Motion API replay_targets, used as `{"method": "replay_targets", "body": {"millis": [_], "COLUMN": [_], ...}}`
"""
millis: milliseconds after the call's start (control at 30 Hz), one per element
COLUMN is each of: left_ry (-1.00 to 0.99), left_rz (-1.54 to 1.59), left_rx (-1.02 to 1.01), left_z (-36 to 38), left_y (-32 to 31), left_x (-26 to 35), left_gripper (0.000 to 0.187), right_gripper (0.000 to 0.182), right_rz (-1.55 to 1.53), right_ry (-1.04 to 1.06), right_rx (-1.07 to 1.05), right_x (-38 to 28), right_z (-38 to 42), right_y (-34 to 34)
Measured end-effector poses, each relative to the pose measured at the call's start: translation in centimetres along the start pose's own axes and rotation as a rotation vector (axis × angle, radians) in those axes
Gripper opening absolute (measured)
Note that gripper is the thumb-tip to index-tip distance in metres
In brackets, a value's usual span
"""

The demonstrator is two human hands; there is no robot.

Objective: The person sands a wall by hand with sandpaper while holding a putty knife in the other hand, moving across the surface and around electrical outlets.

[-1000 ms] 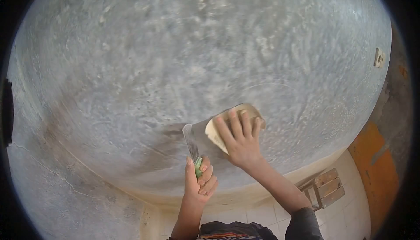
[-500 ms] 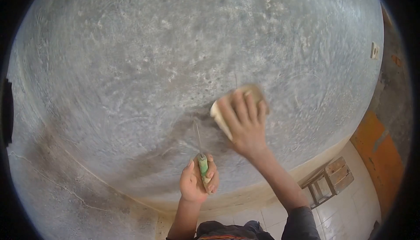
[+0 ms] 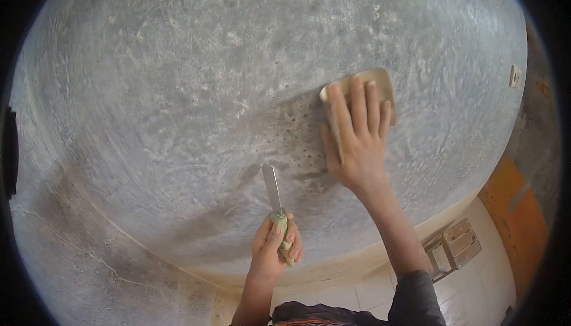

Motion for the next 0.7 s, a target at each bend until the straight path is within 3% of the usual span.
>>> {"method": "replay_targets", "body": {"millis": [67,200,333,467,567,600,700], "left_ry": [-0.019,-0.05,-0.086,-0.076,-0.051,-0.051,-0.064], "left_rz": [-0.001,0.013,0.011,-0.044,-0.125,-0.128,-0.092], "left_rx": [0.019,0.038,0.056,0.1,0.13,0.127,0.088], "left_z": [-0.1,0.1,0.2,0.4,0.3,0.3,0.8], "left_y": [-0.2,-0.4,0.3,1.5,2.2,2.5,3.6], "left_x": [-0.1,0.1,0.2,0.7,2.1,2.7,4.6], "left_gripper": [0.039,0.045,0.051,0.052,0.049,0.049,0.046], "right_gripper": [0.063,0.063,0.063,0.064,0.06,0.059,0.056], "right_rz": [0.036,0.037,0.023,-0.009,0.095,0.033,0.031], "right_ry": [-0.006,0.161,0.194,0.054,0.157,0.248,0.223], "right_rx": [0.091,-0.076,-0.166,0.049,-0.165,-0.19,-0.183], "right_x": [-0.5,-3.1,-3.4,-3.0,-5.2,-6.8,-7.2], "right_z": [0.4,6.3,4.2,1.1,6.5,8.2,6.3], "right_y": [0.1,-3.4,-2.5,-0.6,-4.7,-4.8,-4.7]}}
Point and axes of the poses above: each hand's wrist, its own z-axis away from the middle knuckle, its own y-axis out of the back of the hand, x = y × z, the point moved 8 cm from there along -z, towards the middle knuckle, and after that the axes turned 11 degrees about -y, right-handed, at the moved point
